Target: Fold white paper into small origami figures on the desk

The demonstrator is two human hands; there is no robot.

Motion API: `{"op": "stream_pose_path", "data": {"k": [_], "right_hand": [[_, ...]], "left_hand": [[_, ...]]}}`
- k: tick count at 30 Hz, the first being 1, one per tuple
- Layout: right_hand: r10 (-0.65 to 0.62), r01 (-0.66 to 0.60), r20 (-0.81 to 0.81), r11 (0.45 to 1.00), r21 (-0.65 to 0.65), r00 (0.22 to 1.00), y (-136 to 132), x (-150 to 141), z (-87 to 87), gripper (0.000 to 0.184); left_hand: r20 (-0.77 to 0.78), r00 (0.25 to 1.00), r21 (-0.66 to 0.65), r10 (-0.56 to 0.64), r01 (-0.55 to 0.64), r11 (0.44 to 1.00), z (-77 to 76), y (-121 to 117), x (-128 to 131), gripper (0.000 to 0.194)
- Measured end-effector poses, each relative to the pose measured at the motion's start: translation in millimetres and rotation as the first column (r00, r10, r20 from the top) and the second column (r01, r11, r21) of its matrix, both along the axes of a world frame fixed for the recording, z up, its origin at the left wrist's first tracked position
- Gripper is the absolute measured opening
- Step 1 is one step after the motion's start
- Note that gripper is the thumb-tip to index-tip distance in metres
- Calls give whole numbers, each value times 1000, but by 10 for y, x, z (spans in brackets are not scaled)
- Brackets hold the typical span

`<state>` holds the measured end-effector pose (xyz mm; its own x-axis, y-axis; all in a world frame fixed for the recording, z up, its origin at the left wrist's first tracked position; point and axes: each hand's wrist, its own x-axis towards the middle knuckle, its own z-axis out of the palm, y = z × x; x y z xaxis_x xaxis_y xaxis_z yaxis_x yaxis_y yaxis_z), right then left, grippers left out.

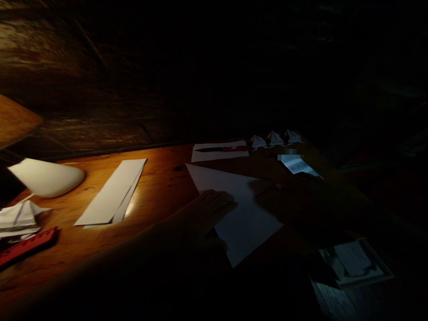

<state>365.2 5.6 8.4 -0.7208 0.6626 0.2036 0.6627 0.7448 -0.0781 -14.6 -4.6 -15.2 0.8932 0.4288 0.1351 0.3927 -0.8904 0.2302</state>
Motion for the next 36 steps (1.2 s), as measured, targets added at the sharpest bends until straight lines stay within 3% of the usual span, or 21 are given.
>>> {"op": "stream_pose_path", "data": {"k": [2,4,7,12,15,22,29,36], "right_hand": [[2,-2,-17,1000,-15,1000,-64,-65,62,85],[97,-96,8,992,-83,995,-116,-145,139,90],[191,-192,-36,980,-49,981,-153,-221,197,89],[45,-44,14,997,-69,999,-163,-99,132,91],[72,-72,8,997,27,997,-171,70,74,91],[103,-115,97,985,127,990,-152,178,73,76],[71,-103,144,969,226,987,-126,-1,189,29],[72,-97,107,964,248,992,-51,42,189,36]], "left_hand": [[30,999,5,-35,35,999,-30,8,1,86],[54,997,5,-57,57,998,-66,26,-5,86],[64,997,-22,-52,54,998,-90,58,-21,81],[72,996,-45,-58,61,997,-83,80,-40,83],[59,996,-38,-65,67,997,-89,87,-39,88],[49,995,-41,-88,90,995,-27,101,-29,93],[28,995,-57,-96,97,994,1,116,-54,95],[40,995,-51,-86,88,995,19,89,-28,96]]}}
